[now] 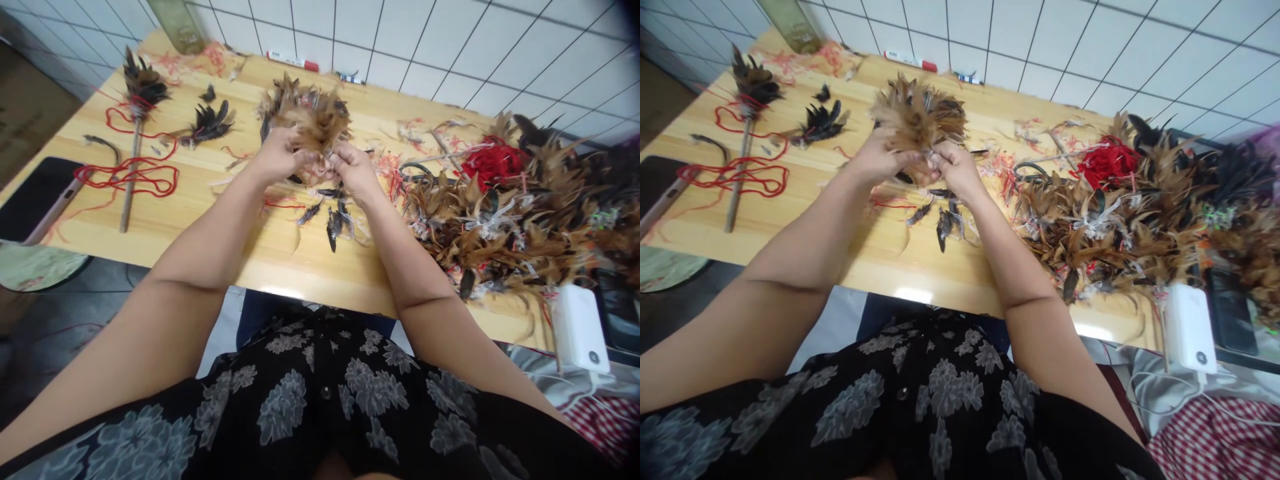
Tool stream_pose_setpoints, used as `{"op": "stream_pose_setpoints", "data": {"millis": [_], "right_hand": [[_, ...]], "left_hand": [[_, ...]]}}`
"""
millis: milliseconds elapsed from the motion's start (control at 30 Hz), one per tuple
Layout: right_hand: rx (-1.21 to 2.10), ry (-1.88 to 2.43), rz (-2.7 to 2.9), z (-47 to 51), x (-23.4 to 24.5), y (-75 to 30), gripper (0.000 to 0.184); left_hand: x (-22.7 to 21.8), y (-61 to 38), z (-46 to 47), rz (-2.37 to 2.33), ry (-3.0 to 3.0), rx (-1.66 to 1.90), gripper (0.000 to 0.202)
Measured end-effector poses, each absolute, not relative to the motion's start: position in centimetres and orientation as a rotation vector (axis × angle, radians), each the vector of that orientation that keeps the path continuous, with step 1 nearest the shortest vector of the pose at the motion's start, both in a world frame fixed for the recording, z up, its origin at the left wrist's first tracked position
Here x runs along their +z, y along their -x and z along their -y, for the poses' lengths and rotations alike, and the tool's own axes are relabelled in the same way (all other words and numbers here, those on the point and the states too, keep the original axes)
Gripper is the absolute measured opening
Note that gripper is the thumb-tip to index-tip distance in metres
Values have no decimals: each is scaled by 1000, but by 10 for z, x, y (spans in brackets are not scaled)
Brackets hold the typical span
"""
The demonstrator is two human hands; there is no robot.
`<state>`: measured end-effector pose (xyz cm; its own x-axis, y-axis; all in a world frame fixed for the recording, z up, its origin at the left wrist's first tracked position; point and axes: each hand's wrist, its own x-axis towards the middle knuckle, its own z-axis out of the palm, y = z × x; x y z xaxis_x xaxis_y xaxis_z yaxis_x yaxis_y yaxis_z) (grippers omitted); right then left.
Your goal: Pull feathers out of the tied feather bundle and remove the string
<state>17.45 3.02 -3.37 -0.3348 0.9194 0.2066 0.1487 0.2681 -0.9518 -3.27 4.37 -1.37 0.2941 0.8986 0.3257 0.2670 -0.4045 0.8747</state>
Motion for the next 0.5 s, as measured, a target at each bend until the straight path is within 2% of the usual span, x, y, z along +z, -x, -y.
{"op": "stream_pose_setpoints", "data": {"millis": [100,200,300,400,500], "right_hand": [[1257,1159,1357,-25,-31,-175,29],[1204,1345,1262,-23,-29,-176,29],[952,1489,1425,-24,-34,-179,30],[665,1536,1614,-25,-44,-182,22],[559,1529,1748,-25,-50,-183,19]], "left_hand": [[-16,16,-33,-1279,-2017,992,23],[-12,1,-22,-1344,-2221,904,15],[-10,-11,-14,-1310,-2401,852,13],[-9,-20,-7,-1317,-2543,794,17],[-5,-23,-4,-1306,-2562,740,23]]}}
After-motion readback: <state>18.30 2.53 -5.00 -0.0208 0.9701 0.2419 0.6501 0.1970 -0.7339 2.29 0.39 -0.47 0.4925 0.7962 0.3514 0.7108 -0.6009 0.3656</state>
